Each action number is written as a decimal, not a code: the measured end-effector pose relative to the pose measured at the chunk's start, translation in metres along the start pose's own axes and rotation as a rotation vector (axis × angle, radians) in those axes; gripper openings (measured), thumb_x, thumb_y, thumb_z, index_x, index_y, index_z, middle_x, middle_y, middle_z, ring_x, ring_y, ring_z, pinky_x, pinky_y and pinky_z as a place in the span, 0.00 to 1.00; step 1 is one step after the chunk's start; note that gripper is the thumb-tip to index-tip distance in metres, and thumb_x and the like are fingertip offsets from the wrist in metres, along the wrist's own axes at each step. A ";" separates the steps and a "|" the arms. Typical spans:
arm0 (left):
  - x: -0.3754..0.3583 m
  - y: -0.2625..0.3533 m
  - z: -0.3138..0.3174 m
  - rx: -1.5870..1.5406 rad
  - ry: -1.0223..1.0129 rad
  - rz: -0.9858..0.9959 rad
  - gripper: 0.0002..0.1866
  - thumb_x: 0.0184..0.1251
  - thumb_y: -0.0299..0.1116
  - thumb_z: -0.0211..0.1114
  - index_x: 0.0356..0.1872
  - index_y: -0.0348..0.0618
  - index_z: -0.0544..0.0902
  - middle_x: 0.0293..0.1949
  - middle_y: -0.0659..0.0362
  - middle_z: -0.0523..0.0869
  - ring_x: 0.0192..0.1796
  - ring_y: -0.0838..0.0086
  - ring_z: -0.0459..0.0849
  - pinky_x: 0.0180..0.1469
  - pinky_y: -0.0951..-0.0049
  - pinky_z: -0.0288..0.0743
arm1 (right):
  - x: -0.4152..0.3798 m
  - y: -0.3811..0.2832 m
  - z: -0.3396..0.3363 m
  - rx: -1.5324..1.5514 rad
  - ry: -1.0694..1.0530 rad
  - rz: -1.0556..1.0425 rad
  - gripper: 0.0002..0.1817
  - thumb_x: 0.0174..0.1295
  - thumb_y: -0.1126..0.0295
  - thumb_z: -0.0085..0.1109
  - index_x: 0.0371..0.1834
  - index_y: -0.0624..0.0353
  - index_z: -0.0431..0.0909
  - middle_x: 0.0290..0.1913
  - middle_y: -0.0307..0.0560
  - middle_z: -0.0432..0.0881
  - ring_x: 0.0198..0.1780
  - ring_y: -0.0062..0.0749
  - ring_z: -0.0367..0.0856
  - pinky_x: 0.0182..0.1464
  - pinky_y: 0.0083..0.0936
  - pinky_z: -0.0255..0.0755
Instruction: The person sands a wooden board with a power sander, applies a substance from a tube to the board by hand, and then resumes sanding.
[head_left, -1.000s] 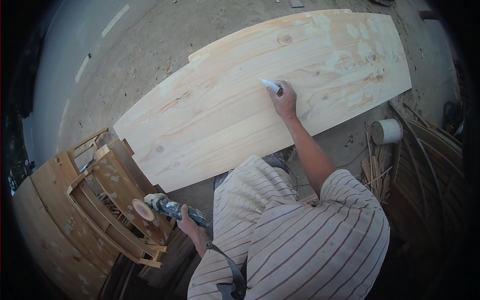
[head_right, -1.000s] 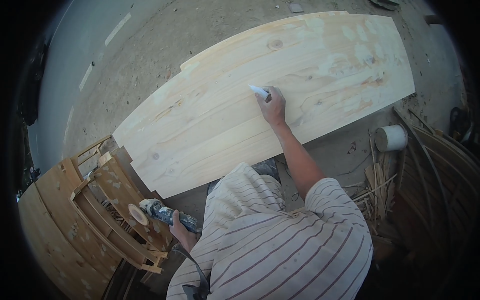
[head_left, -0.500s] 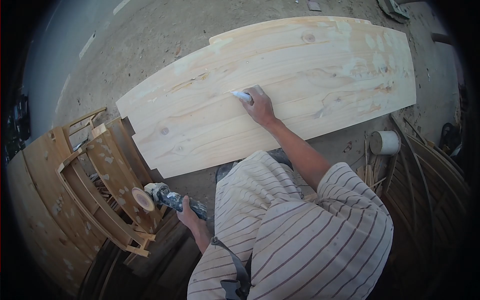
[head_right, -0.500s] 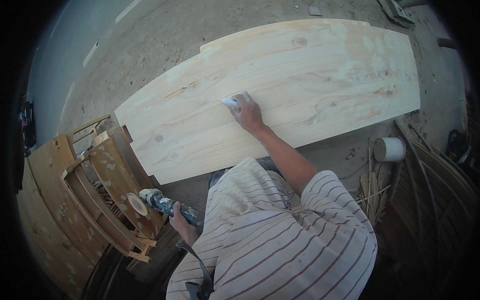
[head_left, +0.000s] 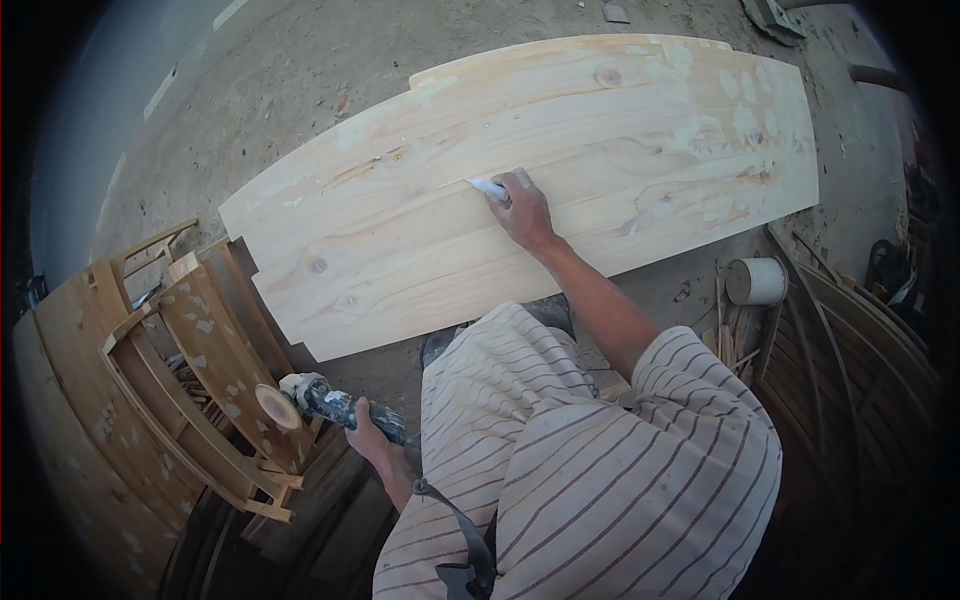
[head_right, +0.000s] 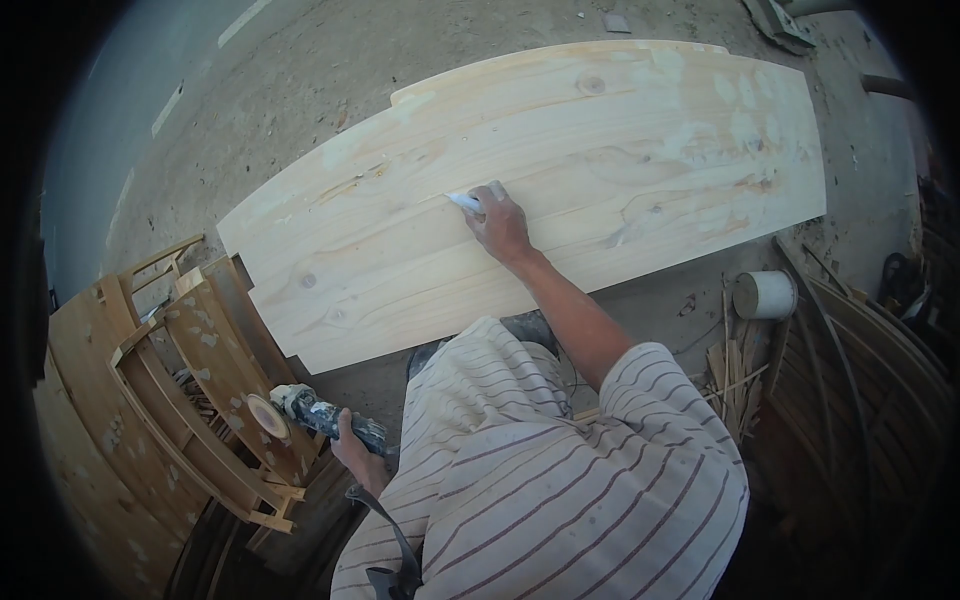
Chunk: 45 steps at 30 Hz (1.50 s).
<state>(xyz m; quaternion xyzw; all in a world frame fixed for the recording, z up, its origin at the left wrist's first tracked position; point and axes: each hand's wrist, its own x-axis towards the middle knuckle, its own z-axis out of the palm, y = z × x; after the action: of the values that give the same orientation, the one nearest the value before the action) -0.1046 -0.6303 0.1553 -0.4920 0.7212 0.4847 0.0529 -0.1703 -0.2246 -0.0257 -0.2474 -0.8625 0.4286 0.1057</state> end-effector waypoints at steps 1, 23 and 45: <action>-0.003 -0.002 0.001 -0.004 -0.005 0.004 0.11 0.68 0.29 0.73 0.45 0.37 0.82 0.36 0.59 0.85 0.34 0.72 0.84 0.35 0.67 0.80 | 0.000 0.002 -0.005 -0.014 0.017 -0.017 0.15 0.61 0.71 0.75 0.48 0.58 0.82 0.45 0.54 0.82 0.40 0.55 0.87 0.41 0.46 0.83; 0.012 0.002 -0.006 -0.034 0.001 -0.024 0.16 0.67 0.27 0.75 0.52 0.36 0.81 0.40 0.60 0.84 0.36 0.74 0.83 0.40 0.69 0.78 | 0.005 -0.044 0.040 0.138 -0.108 0.020 0.13 0.61 0.70 0.77 0.45 0.61 0.85 0.37 0.50 0.82 0.30 0.37 0.82 0.36 0.36 0.77; 0.119 0.002 -0.084 -0.037 0.027 -0.033 0.24 0.66 0.29 0.76 0.59 0.34 0.78 0.44 0.58 0.83 0.42 0.72 0.82 0.48 0.65 0.78 | -0.063 -0.222 0.246 0.101 -0.537 -0.188 0.14 0.66 0.69 0.72 0.51 0.59 0.82 0.44 0.56 0.85 0.42 0.51 0.88 0.44 0.45 0.81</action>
<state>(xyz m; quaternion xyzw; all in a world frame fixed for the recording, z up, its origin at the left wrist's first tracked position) -0.1333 -0.7717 0.1346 -0.5113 0.7045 0.4903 0.0418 -0.2882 -0.5388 0.0016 -0.0383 -0.8564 0.5094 -0.0751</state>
